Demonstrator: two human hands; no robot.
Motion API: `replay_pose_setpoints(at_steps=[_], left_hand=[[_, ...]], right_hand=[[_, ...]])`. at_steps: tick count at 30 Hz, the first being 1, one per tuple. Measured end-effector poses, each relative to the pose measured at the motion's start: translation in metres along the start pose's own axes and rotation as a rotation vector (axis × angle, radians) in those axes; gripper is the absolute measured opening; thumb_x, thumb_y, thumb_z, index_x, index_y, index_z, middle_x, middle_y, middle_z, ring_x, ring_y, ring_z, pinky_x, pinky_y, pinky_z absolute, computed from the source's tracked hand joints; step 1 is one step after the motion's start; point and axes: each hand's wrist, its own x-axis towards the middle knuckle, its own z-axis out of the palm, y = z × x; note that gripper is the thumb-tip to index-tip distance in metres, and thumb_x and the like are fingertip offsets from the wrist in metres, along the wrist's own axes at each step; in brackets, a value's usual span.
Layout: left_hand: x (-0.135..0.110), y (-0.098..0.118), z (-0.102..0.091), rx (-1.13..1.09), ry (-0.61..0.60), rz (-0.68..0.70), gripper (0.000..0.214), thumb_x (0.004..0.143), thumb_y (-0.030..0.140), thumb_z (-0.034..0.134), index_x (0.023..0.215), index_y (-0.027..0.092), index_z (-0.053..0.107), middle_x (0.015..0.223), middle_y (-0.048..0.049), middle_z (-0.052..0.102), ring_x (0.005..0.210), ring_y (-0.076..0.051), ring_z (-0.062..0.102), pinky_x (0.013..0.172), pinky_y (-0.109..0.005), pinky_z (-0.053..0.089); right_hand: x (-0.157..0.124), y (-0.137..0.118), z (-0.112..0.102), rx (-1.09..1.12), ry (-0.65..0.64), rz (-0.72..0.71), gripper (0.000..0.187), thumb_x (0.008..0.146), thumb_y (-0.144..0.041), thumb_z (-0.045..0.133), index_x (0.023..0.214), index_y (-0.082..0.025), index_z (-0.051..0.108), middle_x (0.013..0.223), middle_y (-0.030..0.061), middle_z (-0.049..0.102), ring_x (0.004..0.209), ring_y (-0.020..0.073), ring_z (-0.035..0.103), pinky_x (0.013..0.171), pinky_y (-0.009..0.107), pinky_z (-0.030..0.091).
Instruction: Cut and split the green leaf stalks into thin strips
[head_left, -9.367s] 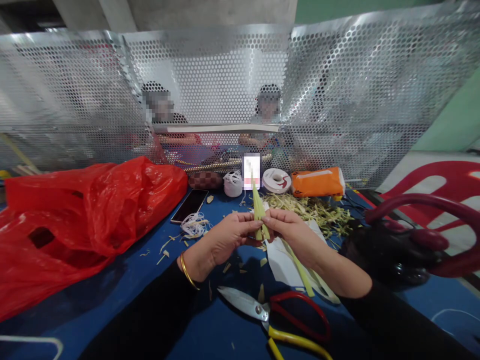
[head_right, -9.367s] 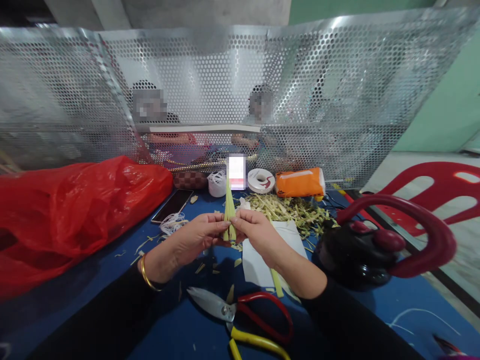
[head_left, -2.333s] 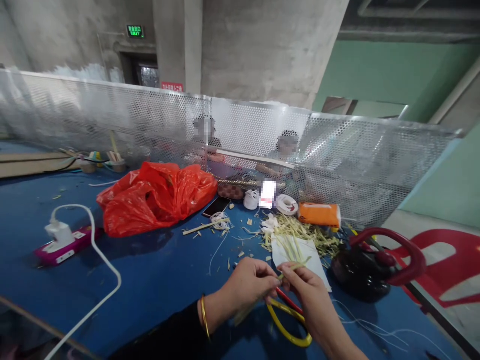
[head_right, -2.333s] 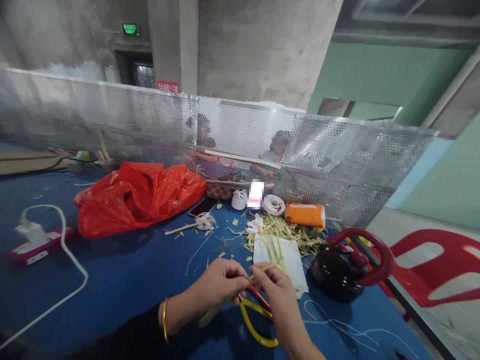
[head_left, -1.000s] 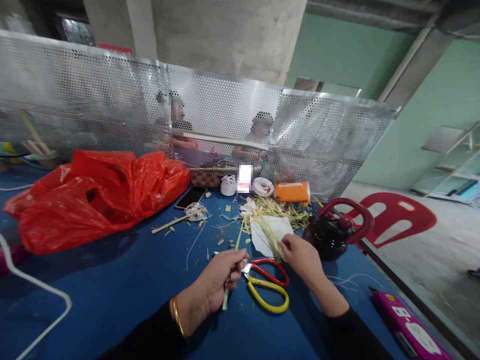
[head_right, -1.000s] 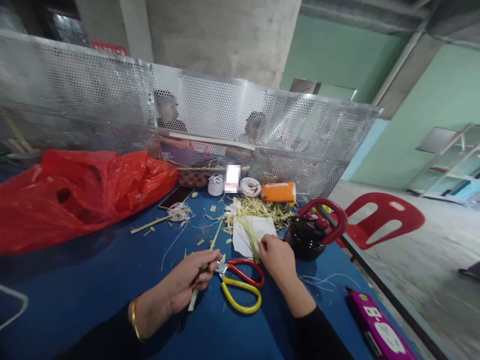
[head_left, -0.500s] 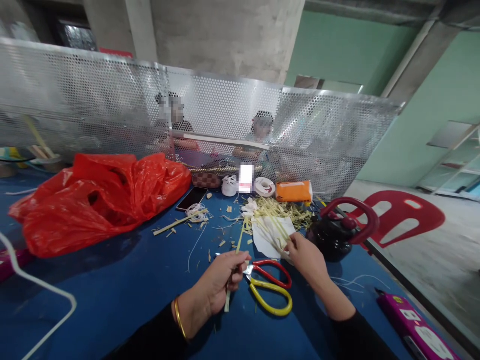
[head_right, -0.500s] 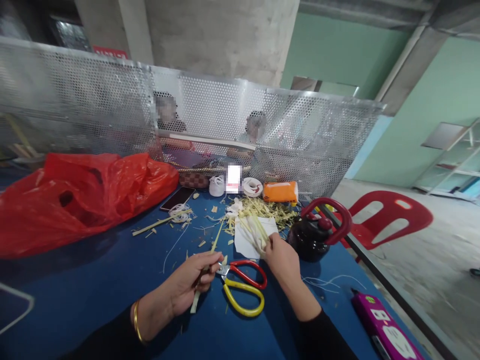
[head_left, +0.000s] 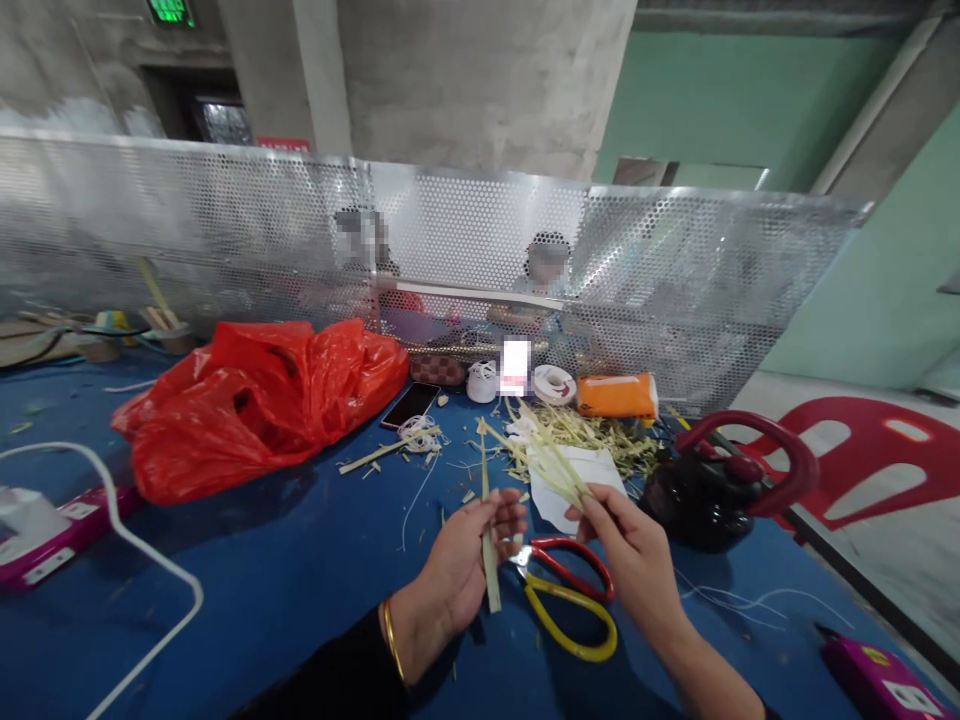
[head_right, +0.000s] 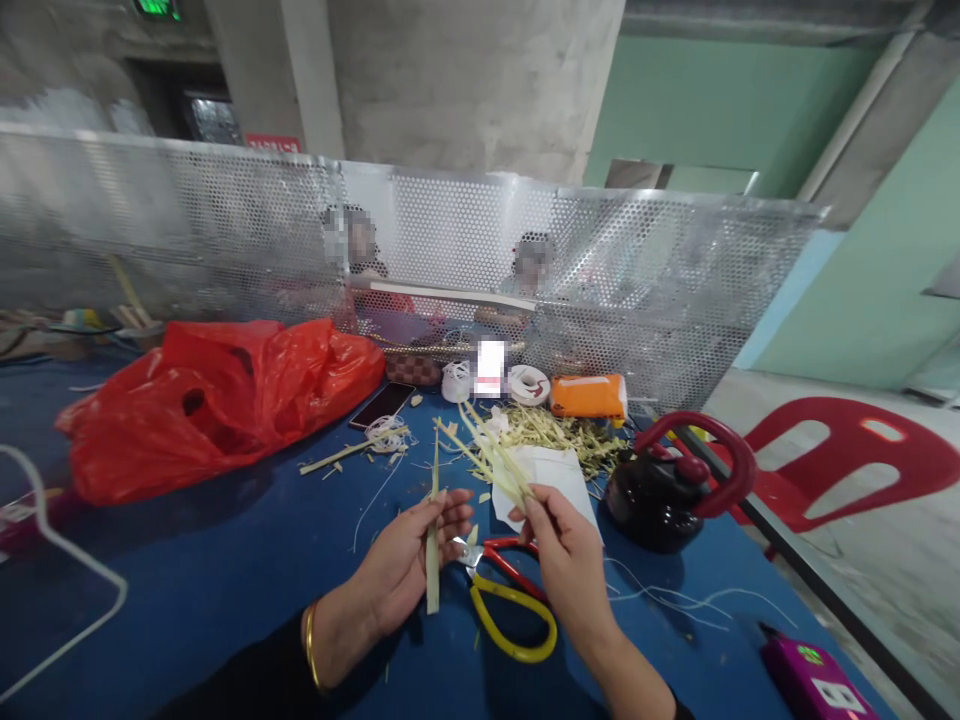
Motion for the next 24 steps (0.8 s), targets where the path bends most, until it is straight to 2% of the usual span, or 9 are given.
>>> replay_pose_setpoints(at_steps=[1, 3, 5, 7, 11, 14, 18, 24], left_hand=[[-0.001, 0.001, 0.001, -0.040, -0.016, 0.030, 0.019, 0.089, 0.019, 0.049, 0.093, 0.008, 0.064, 0.088, -0.0113, 0.067, 0.073, -0.014, 0.066, 0.063, -0.023, 0.052], [-0.002, 0.001, 0.003, -0.111, -0.059, 0.083, 0.019, 0.090, 0.019, 0.050, 0.097, 0.008, 0.064, 0.101, -0.0148, 0.068, 0.087, -0.018, 0.067, 0.079, -0.028, 0.053], [-0.003, 0.001, 0.004, -0.151, -0.100, 0.107, 0.020, 0.090, 0.021, 0.050, 0.098, 0.008, 0.064, 0.103, -0.0155, 0.068, 0.090, -0.018, 0.067, 0.085, -0.029, 0.051], [-0.003, -0.001, 0.003, -0.167, -0.125, 0.103, 0.021, 0.090, 0.023, 0.050, 0.099, 0.008, 0.064, 0.104, -0.0160, 0.068, 0.091, -0.020, 0.067, 0.085, -0.030, 0.052], [-0.006, -0.003, 0.003, -0.169, -0.127, 0.047, 0.024, 0.088, 0.023, 0.054, 0.106, 0.009, 0.062, 0.108, -0.0157, 0.068, 0.096, -0.023, 0.066, 0.078, -0.032, 0.054], [-0.008, -0.003, 0.005, -0.177, -0.129, 0.042, 0.022, 0.086, 0.019, 0.056, 0.103, 0.007, 0.063, 0.102, -0.0164, 0.070, 0.093, -0.022, 0.067, 0.083, -0.032, 0.052], [-0.012, -0.001, 0.008, -0.169, -0.123, 0.041, 0.019, 0.086, 0.017, 0.055, 0.100, 0.007, 0.064, 0.093, -0.0154, 0.071, 0.086, -0.021, 0.068, 0.084, -0.033, 0.051], [-0.014, -0.001, 0.008, -0.123, -0.134, 0.018, 0.019, 0.088, 0.018, 0.053, 0.100, 0.008, 0.064, 0.081, -0.0108, 0.070, 0.074, -0.018, 0.067, 0.075, -0.031, 0.052]], right_hand=[[-0.004, -0.002, 0.005, 0.048, -0.040, 0.051, 0.029, 0.085, -0.046, 0.055, 0.080, -0.018, 0.063, 0.061, 0.0009, 0.063, 0.054, 0.0145, 0.054, 0.060, 0.025, 0.043], [-0.011, -0.003, 0.013, 0.115, -0.099, 0.143, 0.033, 0.081, -0.050, 0.058, 0.079, -0.018, 0.063, 0.062, 0.0009, 0.064, 0.049, 0.0126, 0.051, 0.055, 0.024, 0.042], [-0.017, -0.001, 0.020, 0.144, -0.165, 0.215, 0.036, 0.080, -0.054, 0.058, 0.078, -0.017, 0.063, 0.065, 0.0013, 0.065, 0.046, 0.0114, 0.050, 0.049, 0.023, 0.041], [-0.023, 0.002, 0.025, 0.141, -0.235, 0.243, 0.037, 0.081, -0.054, 0.057, 0.075, -0.018, 0.061, 0.066, 0.0011, 0.065, 0.046, 0.0111, 0.052, 0.048, 0.022, 0.040], [-0.032, 0.002, 0.032, 0.070, -0.335, 0.194, 0.038, 0.086, -0.051, 0.051, 0.070, -0.018, 0.058, 0.056, -0.0018, 0.059, 0.047, 0.0119, 0.054, 0.052, 0.022, 0.042], [-0.035, 0.002, 0.034, 0.029, -0.384, 0.188, 0.039, 0.089, -0.051, 0.047, 0.069, -0.019, 0.056, 0.051, -0.0033, 0.054, 0.047, 0.0127, 0.054, 0.050, 0.021, 0.041], [-0.037, 0.010, 0.036, 0.042, -0.419, 0.191, 0.038, 0.090, -0.050, 0.045, 0.071, -0.018, 0.055, 0.055, -0.0026, 0.054, 0.049, 0.0126, 0.054, 0.049, 0.021, 0.042], [-0.041, 0.018, 0.039, 0.128, -0.471, 0.149, 0.030, 0.090, -0.046, 0.048, 0.083, -0.018, 0.056, 0.067, -0.0009, 0.056, 0.057, 0.0135, 0.055, 0.054, 0.023, 0.047]])
